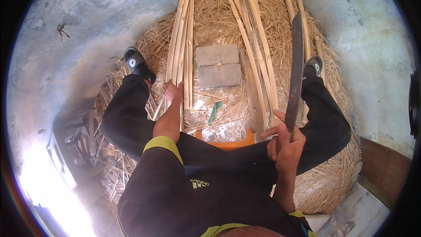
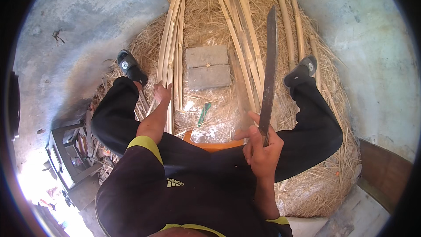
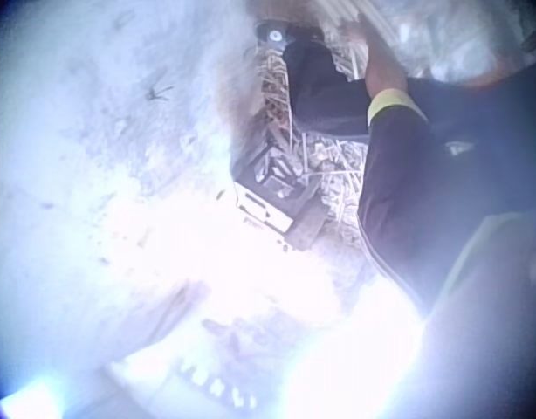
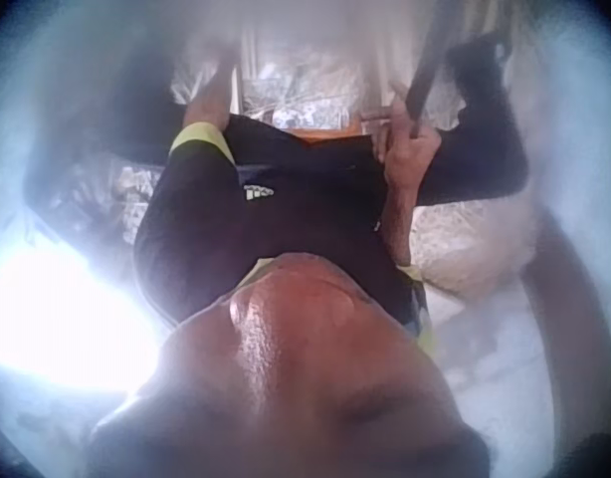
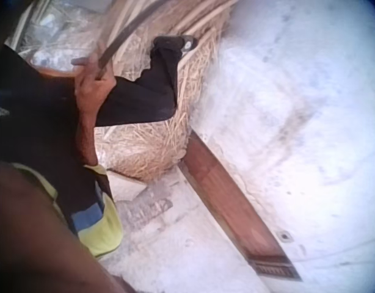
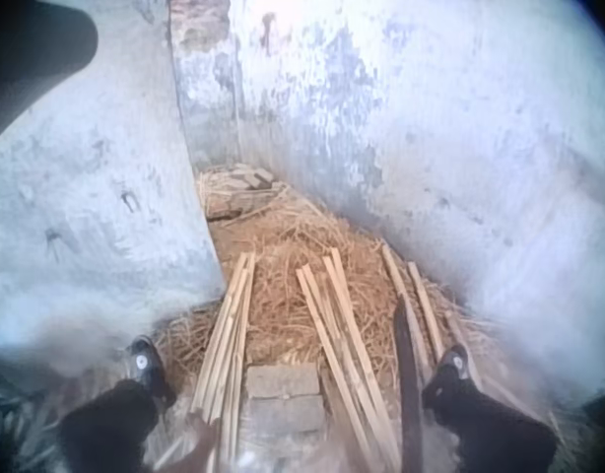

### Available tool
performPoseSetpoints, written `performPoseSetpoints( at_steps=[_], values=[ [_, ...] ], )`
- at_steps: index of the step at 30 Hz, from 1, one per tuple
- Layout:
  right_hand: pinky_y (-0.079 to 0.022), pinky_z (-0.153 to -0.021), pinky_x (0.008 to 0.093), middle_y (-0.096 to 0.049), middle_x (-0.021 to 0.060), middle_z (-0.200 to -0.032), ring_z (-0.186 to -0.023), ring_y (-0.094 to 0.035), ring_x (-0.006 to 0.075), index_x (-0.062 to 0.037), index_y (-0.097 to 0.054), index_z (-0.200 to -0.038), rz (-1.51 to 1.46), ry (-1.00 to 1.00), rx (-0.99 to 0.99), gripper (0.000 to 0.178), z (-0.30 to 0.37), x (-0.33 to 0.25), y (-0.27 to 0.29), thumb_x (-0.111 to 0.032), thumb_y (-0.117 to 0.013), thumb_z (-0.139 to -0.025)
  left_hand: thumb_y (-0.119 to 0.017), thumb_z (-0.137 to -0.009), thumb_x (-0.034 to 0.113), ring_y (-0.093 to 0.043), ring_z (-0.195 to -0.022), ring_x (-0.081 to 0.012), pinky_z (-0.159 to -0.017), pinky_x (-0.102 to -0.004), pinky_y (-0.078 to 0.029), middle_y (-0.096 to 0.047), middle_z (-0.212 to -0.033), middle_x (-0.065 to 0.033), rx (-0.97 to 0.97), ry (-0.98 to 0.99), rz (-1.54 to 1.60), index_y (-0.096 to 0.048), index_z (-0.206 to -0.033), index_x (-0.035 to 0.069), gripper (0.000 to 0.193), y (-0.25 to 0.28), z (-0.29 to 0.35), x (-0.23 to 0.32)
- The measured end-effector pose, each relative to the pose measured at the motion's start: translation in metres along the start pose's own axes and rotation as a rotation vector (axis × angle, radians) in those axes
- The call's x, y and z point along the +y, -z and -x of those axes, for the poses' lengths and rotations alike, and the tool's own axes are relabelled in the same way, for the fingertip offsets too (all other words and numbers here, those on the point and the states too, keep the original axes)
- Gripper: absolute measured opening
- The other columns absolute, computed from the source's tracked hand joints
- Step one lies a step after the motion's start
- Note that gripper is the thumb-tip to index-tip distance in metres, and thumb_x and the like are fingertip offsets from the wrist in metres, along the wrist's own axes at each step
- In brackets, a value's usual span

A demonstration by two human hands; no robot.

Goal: The person sits on a straw-covered floor and uses a large knife to split long bamboo poles into thin strips. They hold the bamboo with one hand and repeatedly strike it with the knife to separate the material, placing the finished strips on the ground.

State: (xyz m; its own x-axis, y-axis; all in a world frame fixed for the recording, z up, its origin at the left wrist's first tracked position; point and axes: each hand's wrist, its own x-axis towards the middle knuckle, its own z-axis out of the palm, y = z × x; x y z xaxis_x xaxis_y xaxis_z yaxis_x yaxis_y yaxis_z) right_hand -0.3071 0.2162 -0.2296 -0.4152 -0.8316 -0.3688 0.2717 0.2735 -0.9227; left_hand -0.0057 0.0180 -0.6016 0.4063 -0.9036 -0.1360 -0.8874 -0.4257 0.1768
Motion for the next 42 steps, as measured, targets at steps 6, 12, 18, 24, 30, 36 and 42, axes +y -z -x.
performPoseSetpoints(
  at_steps=[6, 12, 18, 24, 30, 36, 42],
  values=[
    [-0.028, -0.034, 0.0188, -0.066, 0.0145, -0.072, -0.035, -0.037, 0.0028, 0.0106, -0.05, -0.123, -0.01, 0.0, -0.005, 0.039, -0.002, 0.0, -0.003, -0.018, -0.052, -0.097, -0.079, -0.071, 0.036, -0.062, -0.102, -0.0286, -0.09, -0.0436, -0.047, -0.068, -0.105, -0.0107, -0.204, 0.152, 0.129, -0.068, -0.105, 0.017, 0.041, -0.009, -0.027, -0.004],
    [-0.027, -0.034, 0.0189, -0.066, 0.0141, -0.072, -0.035, -0.038, 0.0032, 0.0107, -0.051, -0.122, 0.005, 0.012, -0.02, 0.04, -0.003, -0.003, -0.002, -0.02, -0.053, -0.097, -0.076, -0.072, 0.032, -0.066, -0.097, -0.0298, -0.086, -0.042, -0.05, -0.069, -0.1, -0.0117, -0.269, 0.056, 0.154, -0.07, -0.098, 0.014, 0.033, -0.002, -0.042, -0.012],
    [-0.027, -0.033, 0.0194, -0.066, 0.0141, -0.071, -0.035, -0.038, 0.0034, 0.0098, -0.05, -0.123, -0.019, 0.011, -0.038, 0.04, -0.001, -0.005, -0.001, -0.02, -0.054, -0.096, -0.053, -0.086, 0.019, -0.059, -0.048, -0.0168, -0.038, -0.0275, -0.045, -0.063, -0.071, -0.0119, -0.372, 0.08, 0.954, -0.06, -0.102, -0.001, 0.026, 0.016, -0.04, 0.019],
    [-0.027, -0.033, 0.0194, -0.067, 0.0138, -0.076, -0.035, -0.038, 0.0027, 0.008, -0.051, -0.121, -0.125, -0.044, -0.085, 0.036, -0.011, 0.004, -0.01, -0.016, -0.057, -0.094, -0.058, -0.093, 0.034, -0.042, -0.041, -0.0086, -0.034, -0.0259, -0.033, -0.049, -0.061, -0.0014, -0.596, 0.008, 1.146, -0.05, -0.1, 0.004, 0.032, 0.118, -0.032, 0.108],
    [-0.03, -0.037, 0.0191, -0.069, 0.0111, -0.088, -0.043, -0.044, 0.0021, 0.0044, -0.055, -0.119, -0.185, -0.08, -0.144, 0.034, -0.027, 0.022, -0.034, -0.01, -0.063, -0.089, -0.047, -0.099, 0.03, -0.048, -0.047, -0.0131, -0.047, -0.029, -0.044, -0.052, -0.066, -0.0038, -0.807, -0.277, 1.618, -0.047, -0.108, 0.004, 0.027, 0.215, -0.004, 0.179],
    [-0.042, -0.052, 0.0256, -0.069, 0.0113, -0.088, -0.054, -0.053, 0.0092, 0.0039, -0.063, -0.11, 0.166, 0.093, -0.044, 0.034, -0.038, 0.05, -0.052, -0.013, -0.071, -0.081, -0.045, -0.1, 0.037, -0.062, -0.063, -0.0224, -0.061, -0.0353, -0.052, -0.058, -0.074, -0.0089, -0.806, -0.565, 1.615, -0.042, -0.115, 0.006, 0.034, 0.267, 0.041, 0.196],
    [-0.049, -0.075, 0.0319, -0.068, 0.0188, -0.085, -0.078, -0.066, 0.0238, 0.0028, -0.064, -0.109, 0.365, 0.191, 0.068, 0.042, -0.036, 0.026, -0.071, -0.013, -0.077, -0.073, -0.042, -0.101, 0.031, -0.066, -0.091, -0.0236, -0.078, -0.0382, -0.051, -0.067, -0.094, -0.0145, -0.689, -0.712, 1.474, -0.044, -0.112, 0.006, 0.027, 0.274, 0.093, 0.194]
  ],
)
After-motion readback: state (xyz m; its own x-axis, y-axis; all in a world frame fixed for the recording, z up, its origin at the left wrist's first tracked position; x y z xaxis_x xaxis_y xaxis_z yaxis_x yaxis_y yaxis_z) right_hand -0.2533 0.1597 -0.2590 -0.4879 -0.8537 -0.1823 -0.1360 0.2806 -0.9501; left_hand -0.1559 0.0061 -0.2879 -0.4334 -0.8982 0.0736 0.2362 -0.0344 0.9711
